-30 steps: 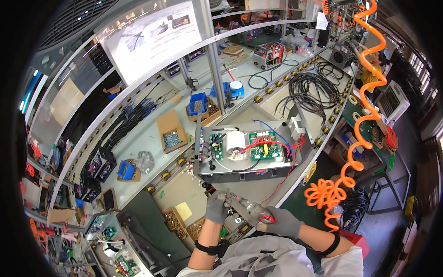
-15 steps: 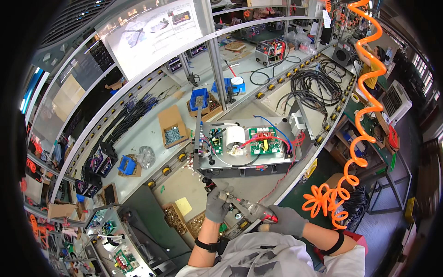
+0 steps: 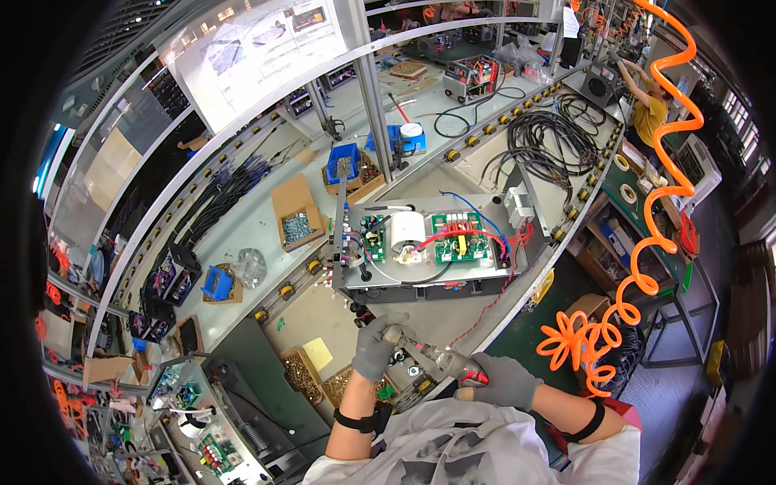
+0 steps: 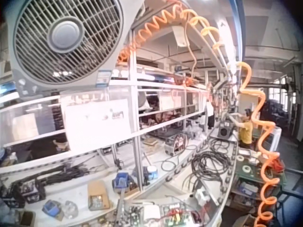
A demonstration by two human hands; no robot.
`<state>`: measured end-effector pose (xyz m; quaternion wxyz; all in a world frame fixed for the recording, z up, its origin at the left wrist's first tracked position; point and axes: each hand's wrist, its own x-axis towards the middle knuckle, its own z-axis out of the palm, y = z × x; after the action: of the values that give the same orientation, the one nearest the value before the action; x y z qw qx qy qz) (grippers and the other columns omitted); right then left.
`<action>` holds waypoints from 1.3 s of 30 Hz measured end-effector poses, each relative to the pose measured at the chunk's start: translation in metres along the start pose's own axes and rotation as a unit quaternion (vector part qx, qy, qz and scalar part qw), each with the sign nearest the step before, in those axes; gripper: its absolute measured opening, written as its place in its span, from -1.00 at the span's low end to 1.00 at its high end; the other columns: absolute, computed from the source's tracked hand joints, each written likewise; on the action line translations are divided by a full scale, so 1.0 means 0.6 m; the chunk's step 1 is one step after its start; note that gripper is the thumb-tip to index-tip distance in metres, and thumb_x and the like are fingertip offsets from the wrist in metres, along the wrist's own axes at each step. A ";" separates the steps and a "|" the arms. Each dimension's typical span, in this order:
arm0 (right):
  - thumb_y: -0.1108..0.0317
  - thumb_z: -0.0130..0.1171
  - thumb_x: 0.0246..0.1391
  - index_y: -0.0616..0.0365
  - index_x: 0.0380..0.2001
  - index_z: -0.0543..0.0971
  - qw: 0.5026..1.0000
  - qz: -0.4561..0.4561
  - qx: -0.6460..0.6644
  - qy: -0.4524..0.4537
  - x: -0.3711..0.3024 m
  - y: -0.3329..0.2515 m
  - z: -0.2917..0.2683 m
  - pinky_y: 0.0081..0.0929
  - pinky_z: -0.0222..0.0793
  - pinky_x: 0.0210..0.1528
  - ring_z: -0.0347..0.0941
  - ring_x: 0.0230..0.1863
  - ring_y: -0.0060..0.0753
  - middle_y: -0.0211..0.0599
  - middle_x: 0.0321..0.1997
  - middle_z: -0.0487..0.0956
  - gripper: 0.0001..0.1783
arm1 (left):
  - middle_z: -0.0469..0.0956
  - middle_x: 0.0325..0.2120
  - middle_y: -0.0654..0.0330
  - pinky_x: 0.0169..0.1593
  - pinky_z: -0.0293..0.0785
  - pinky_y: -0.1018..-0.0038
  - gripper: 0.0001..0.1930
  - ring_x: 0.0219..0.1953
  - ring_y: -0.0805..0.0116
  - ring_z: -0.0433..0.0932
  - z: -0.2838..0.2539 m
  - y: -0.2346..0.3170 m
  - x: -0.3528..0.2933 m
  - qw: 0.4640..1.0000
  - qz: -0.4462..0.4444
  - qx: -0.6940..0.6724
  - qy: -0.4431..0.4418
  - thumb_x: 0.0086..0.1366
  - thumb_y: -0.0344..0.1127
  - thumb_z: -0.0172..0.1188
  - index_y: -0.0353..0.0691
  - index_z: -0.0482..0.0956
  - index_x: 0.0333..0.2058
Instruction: Assembling an electronic unit by placing internal components into a chassis and securing them using a power screwdriver.
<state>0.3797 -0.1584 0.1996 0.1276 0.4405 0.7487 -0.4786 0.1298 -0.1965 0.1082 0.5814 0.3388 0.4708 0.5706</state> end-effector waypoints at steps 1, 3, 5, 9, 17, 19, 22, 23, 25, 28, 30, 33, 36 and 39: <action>-0.36 0.14 -0.21 0.15 -0.11 0.40 1.000 0.002 0.001 -0.001 0.000 -0.002 -0.002 -0.26 0.36 -0.18 0.50 -0.23 0.00 -0.01 -0.28 0.54 -0.18 | 0.58 -0.38 0.14 -0.31 0.38 0.60 -0.70 -0.38 0.52 0.48 0.000 0.006 -0.001 1.000 0.018 0.021 -0.012 0.28 -0.32 0.04 -0.35 0.43 -0.06; -0.36 0.15 -0.21 0.15 -0.09 0.40 1.000 0.000 0.012 -0.014 -0.003 -0.007 -0.008 -0.27 0.36 -0.17 0.50 -0.22 0.00 -0.01 -0.28 0.54 -0.17 | 0.58 -0.37 0.14 -0.30 0.39 0.59 -0.71 -0.35 0.50 0.50 -0.003 0.011 -0.004 0.998 0.034 0.040 -0.026 0.28 -0.34 0.03 -0.36 0.43 -0.07; -0.36 0.15 -0.21 0.15 -0.08 0.39 1.000 -0.007 0.011 -0.012 -0.003 -0.001 -0.006 -0.27 0.36 -0.18 0.50 -0.23 0.00 -0.01 -0.28 0.54 -0.17 | 0.59 -0.37 0.13 -0.29 0.40 0.59 -0.73 -0.31 0.48 0.52 -0.006 0.014 -0.001 0.989 0.027 0.135 -0.058 0.26 -0.40 0.03 -0.38 0.44 -0.08; -0.37 0.14 -0.21 0.15 -0.07 0.39 0.999 -0.036 0.029 -0.013 0.005 0.026 0.011 -0.27 0.36 -0.19 0.50 -0.24 -0.02 -0.02 -0.28 0.53 -0.15 | 0.59 -0.36 0.13 -0.28 0.40 0.59 -0.74 -0.34 0.49 0.51 -0.001 0.002 -0.005 0.993 0.006 0.098 -0.062 0.24 -0.44 0.03 -0.39 0.44 -0.10; -0.43 0.09 -0.23 0.13 -0.01 0.35 1.000 0.011 -0.020 -0.012 -0.007 0.031 0.000 -0.24 0.36 -0.19 0.50 -0.24 0.02 -0.01 -0.31 0.54 -0.09 | 0.58 -0.35 0.12 -0.26 0.38 0.60 -0.75 -0.34 0.49 0.49 0.028 -0.005 -0.005 0.996 0.045 0.080 -0.012 0.25 -0.45 0.00 -0.36 0.44 -0.10; -0.43 0.08 -0.23 0.12 0.00 0.34 1.000 0.006 -0.026 -0.010 -0.012 0.043 -0.006 -0.22 0.36 -0.19 0.49 -0.24 0.03 -0.01 -0.32 0.54 -0.09 | 0.58 -0.35 0.11 -0.24 0.40 0.58 -0.76 -0.31 0.46 0.51 0.022 -0.018 0.009 0.996 -0.037 0.013 -0.080 0.24 -0.45 0.01 -0.35 0.44 -0.11; -0.42 0.08 -0.21 0.10 0.01 0.33 1.000 -0.008 -0.005 -0.015 -0.016 0.046 -0.013 -0.21 0.35 -0.19 0.49 -0.23 0.06 0.04 -0.31 0.53 -0.10 | 0.57 -0.36 0.12 -0.27 0.39 0.60 -0.79 -0.35 0.44 0.52 0.046 0.003 0.005 0.998 -0.018 0.029 -0.047 0.24 -0.41 0.03 -0.35 0.47 -0.17; -0.41 0.07 -0.19 0.11 0.00 0.33 1.000 -0.014 0.008 -0.014 -0.012 0.060 -0.016 -0.22 0.35 -0.20 0.49 -0.24 0.07 0.05 -0.32 0.53 -0.12 | 0.57 -0.36 0.12 -0.27 0.39 0.60 -0.79 -0.34 0.44 0.53 0.059 0.006 0.015 0.999 -0.002 0.044 -0.029 0.24 -0.39 0.04 -0.35 0.47 -0.18; -0.40 0.07 -0.17 0.12 -0.02 0.34 0.998 -0.044 0.043 0.026 -0.008 0.078 -0.020 -0.23 0.35 -0.21 0.49 -0.26 0.08 0.05 -0.34 0.53 -0.14 | 0.57 -0.34 0.12 -0.30 0.38 0.61 -0.76 -0.37 0.48 0.50 0.085 0.012 0.032 0.999 0.013 0.021 -0.029 0.24 -0.34 0.07 -0.34 0.46 -0.17; -0.39 0.08 -0.17 0.13 -0.05 0.36 0.998 -0.042 0.049 0.014 0.002 0.094 -0.067 -0.24 0.35 -0.21 0.49 -0.26 0.07 0.05 -0.34 0.52 -0.16 | 0.57 -0.36 0.13 -0.33 0.32 0.64 -0.67 -0.43 0.53 0.41 0.117 -0.005 0.067 0.995 -0.001 -0.101 0.013 0.19 -0.26 0.16 -0.32 0.43 -0.12; -0.34 0.12 -0.18 0.17 -0.05 0.36 0.998 -0.042 0.041 -0.001 0.010 0.110 -0.108 -0.24 0.35 -0.21 0.49 -0.25 0.06 0.05 -0.33 0.52 -0.17 | 0.56 -0.29 0.13 -0.32 0.30 0.65 -0.63 -0.40 0.54 0.41 0.128 -0.009 0.098 0.993 0.002 -0.119 -0.002 0.20 -0.20 0.15 -0.31 0.41 -0.09; -0.29 0.19 -0.21 0.20 -0.07 0.36 0.992 -0.119 0.044 0.025 0.029 0.158 -0.180 -0.25 0.35 -0.21 0.49 -0.24 0.05 0.04 -0.32 0.52 -0.17 | 0.50 -0.21 0.18 -0.37 0.27 0.66 -0.49 -0.39 0.57 0.38 0.177 0.024 0.165 0.989 0.105 -0.106 0.007 0.24 -0.04 0.07 -0.29 0.32 0.02; -0.19 0.29 -0.27 0.24 -0.15 0.42 0.989 -0.126 0.065 0.050 0.034 0.196 -0.298 -0.30 0.37 -0.20 0.51 -0.24 -0.03 0.01 -0.31 0.53 -0.23 | 0.50 -0.27 0.19 -0.39 0.28 0.65 -0.51 -0.40 0.58 0.37 0.198 0.105 0.277 0.987 0.088 0.053 0.125 0.25 -0.05 0.04 -0.30 0.32 0.02; -0.06 0.37 -0.28 0.31 -0.19 0.44 0.977 -0.106 0.174 0.061 0.046 0.214 -0.429 -0.48 0.36 -0.25 0.43 -0.36 -0.50 -0.24 -0.40 0.51 -0.29 | 0.51 -0.20 0.07 -0.29 0.40 0.51 -0.44 -0.31 0.39 0.48 0.183 0.117 0.417 0.957 -0.079 0.206 0.190 0.18 -0.03 0.10 -0.32 0.32 0.02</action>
<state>0.5234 0.0897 0.2364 -0.0484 0.4020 0.7030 -0.5847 0.1842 0.0732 0.1694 0.4422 0.2978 0.7052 0.4674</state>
